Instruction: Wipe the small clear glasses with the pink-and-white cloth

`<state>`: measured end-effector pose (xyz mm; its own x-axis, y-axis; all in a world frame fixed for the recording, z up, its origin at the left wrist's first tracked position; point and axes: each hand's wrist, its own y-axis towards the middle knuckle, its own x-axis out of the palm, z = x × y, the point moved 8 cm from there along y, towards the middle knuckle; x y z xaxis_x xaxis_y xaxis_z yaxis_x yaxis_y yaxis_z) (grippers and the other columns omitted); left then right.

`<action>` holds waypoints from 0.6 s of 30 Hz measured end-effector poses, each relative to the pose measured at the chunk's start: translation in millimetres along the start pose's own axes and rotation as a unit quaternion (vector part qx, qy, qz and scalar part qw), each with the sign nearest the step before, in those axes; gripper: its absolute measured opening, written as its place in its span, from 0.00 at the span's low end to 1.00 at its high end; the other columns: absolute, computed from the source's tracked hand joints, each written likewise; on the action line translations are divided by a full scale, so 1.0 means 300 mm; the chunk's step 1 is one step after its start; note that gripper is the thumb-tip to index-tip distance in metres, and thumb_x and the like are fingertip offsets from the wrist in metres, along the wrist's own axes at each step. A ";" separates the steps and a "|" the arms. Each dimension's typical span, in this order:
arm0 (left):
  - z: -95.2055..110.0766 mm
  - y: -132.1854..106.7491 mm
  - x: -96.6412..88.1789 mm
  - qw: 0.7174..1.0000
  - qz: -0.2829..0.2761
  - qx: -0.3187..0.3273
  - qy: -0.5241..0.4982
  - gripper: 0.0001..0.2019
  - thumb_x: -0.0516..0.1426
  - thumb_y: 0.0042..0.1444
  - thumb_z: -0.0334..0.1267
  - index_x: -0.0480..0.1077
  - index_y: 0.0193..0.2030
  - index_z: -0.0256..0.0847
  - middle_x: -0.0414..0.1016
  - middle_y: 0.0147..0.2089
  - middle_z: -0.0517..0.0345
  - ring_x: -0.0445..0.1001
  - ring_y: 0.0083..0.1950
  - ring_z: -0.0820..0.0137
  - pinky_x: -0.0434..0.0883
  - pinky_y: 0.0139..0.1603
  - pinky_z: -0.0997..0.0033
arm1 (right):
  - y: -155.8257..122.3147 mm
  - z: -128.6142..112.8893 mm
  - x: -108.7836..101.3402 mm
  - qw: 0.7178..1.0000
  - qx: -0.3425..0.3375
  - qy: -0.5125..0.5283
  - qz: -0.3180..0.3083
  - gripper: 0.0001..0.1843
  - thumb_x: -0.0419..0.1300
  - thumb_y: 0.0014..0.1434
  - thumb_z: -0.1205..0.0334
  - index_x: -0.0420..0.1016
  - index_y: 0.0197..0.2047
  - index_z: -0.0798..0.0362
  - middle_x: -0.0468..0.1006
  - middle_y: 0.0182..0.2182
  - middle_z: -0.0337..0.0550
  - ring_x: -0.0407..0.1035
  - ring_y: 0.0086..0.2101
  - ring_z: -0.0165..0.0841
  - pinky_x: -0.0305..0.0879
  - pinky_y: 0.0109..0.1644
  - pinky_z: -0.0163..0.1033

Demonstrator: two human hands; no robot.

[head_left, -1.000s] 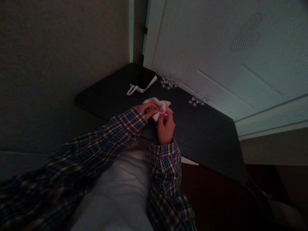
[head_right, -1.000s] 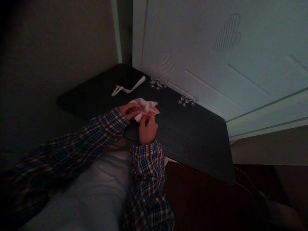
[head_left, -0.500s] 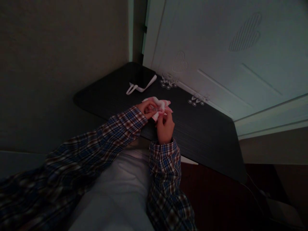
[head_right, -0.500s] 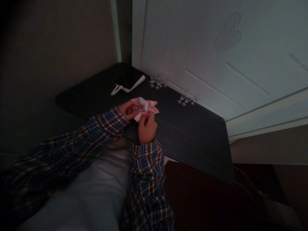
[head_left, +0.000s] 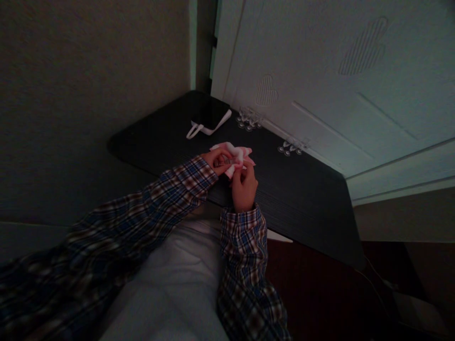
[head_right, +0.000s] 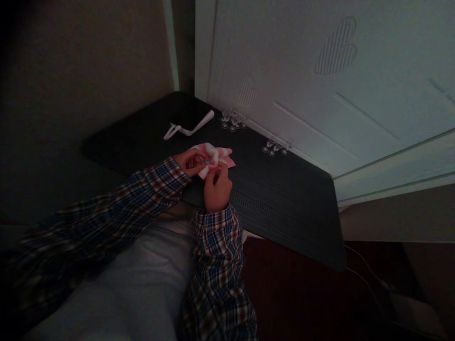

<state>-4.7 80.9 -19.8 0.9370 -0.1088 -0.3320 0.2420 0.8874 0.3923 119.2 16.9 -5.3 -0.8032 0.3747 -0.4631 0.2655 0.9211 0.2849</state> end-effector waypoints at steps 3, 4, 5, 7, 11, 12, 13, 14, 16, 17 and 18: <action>-0.009 0.000 -0.001 1.000 0.013 -0.007 0.022 0.18 0.61 0.47 0.54 0.70 0.36 0.41 0.71 0.27 0.59 0.66 0.25 0.73 0.63 0.26 0.73 | -0.001 -0.001 -0.003 1.000 0.003 -0.003 0.003 0.12 0.48 0.62 0.57 0.67 0.45 0.52 0.73 0.26 0.37 0.65 0.22 0.27 0.58 0.28 0.31; -0.013 0.001 0.000 1.000 0.015 -0.008 0.025 0.19 0.61 0.47 0.55 0.70 0.35 0.41 0.71 0.27 0.58 0.66 0.25 0.73 0.63 0.25 0.73 | -0.001 -0.002 -0.003 1.000 0.004 -0.004 0.003 0.13 0.48 0.62 0.57 0.67 0.45 0.52 0.73 0.26 0.37 0.65 0.22 0.27 0.58 0.28 0.31; -0.016 0.001 0.000 0.999 0.016 -0.008 0.030 0.18 0.60 0.47 0.55 0.70 0.35 0.41 0.71 0.27 0.58 0.66 0.25 0.73 0.62 0.25 0.73 | -0.001 -0.003 -0.004 1.000 0.004 -0.004 0.004 0.13 0.48 0.62 0.57 0.67 0.45 0.52 0.74 0.26 0.37 0.65 0.22 0.27 0.59 0.28 0.31; -0.017 0.003 0.000 0.999 0.013 -0.005 0.045 0.18 0.59 0.49 0.54 0.71 0.35 0.41 0.72 0.28 0.58 0.66 0.26 0.73 0.62 0.26 0.73 | -0.002 -0.006 -0.005 1.000 0.004 -0.004 0.004 0.13 0.48 0.62 0.57 0.67 0.45 0.52 0.74 0.26 0.38 0.66 0.22 0.27 0.59 0.28 0.31; -0.014 0.007 0.005 0.999 -0.013 -0.013 0.045 0.18 0.56 0.52 0.54 0.72 0.36 0.41 0.73 0.29 0.58 0.67 0.27 0.73 0.62 0.26 0.74 | -0.003 -0.008 -0.004 1.000 0.004 0.001 0.000 0.13 0.47 0.62 0.56 0.66 0.46 0.52 0.75 0.28 0.38 0.66 0.23 0.26 0.60 0.29 0.31; -0.013 0.008 0.006 0.999 -0.017 -0.017 0.041 0.18 0.55 0.53 0.54 0.72 0.37 0.40 0.73 0.28 0.58 0.67 0.26 0.74 0.62 0.26 0.75 | -0.003 -0.008 -0.004 1.000 0.004 0.002 -0.001 0.13 0.47 0.62 0.56 0.66 0.46 0.51 0.75 0.28 0.38 0.66 0.23 0.26 0.60 0.29 0.31; -0.011 0.010 0.007 0.999 -0.021 -0.020 0.037 0.18 0.55 0.53 0.54 0.73 0.37 0.40 0.72 0.28 0.59 0.67 0.26 0.74 0.61 0.25 0.75 | -0.004 -0.008 -0.004 1.000 0.003 0.003 -0.002 0.13 0.47 0.62 0.56 0.66 0.46 0.51 0.75 0.28 0.38 0.66 0.23 0.26 0.60 0.29 0.31; -0.009 0.011 0.009 0.999 -0.024 -0.019 0.034 0.19 0.54 0.53 0.54 0.73 0.37 0.40 0.72 0.27 0.59 0.67 0.26 0.74 0.61 0.25 0.75 | -0.004 -0.008 -0.004 1.000 0.003 0.004 -0.002 0.14 0.47 0.63 0.56 0.66 0.47 0.51 0.75 0.28 0.38 0.67 0.24 0.26 0.60 0.29 0.31; -0.008 0.013 0.009 0.999 -0.023 -0.015 0.030 0.18 0.54 0.53 0.54 0.73 0.37 0.40 0.72 0.26 0.60 0.67 0.25 0.74 0.61 0.25 0.75 | -0.004 -0.008 -0.005 1.000 0.003 0.003 0.001 0.14 0.47 0.62 0.56 0.66 0.47 0.51 0.74 0.27 0.38 0.66 0.24 0.26 0.61 0.29 0.31; -0.011 0.013 0.009 0.999 -0.022 -0.016 0.026 0.18 0.54 0.53 0.54 0.73 0.36 0.40 0.71 0.26 0.60 0.67 0.25 0.74 0.62 0.25 0.75 | -0.004 -0.007 -0.006 1.000 0.003 0.001 0.001 0.14 0.47 0.62 0.56 0.66 0.47 0.52 0.74 0.27 0.37 0.66 0.23 0.26 0.60 0.29 0.31; -0.015 0.012 0.010 0.999 -0.022 -0.018 0.022 0.18 0.54 0.53 0.54 0.73 0.36 0.40 0.72 0.26 0.60 0.68 0.26 0.74 0.62 0.25 0.75 | -0.003 -0.007 -0.005 1.000 0.003 0.000 0.001 0.14 0.47 0.62 0.56 0.66 0.47 0.52 0.74 0.27 0.37 0.66 0.23 0.26 0.60 0.29 0.31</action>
<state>-2.3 86.0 -23.2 0.9136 -0.1283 -0.3858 0.2720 0.8982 0.3454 119.1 15.1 -3.0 -0.8020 0.3774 -0.4630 0.2710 0.9207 0.2809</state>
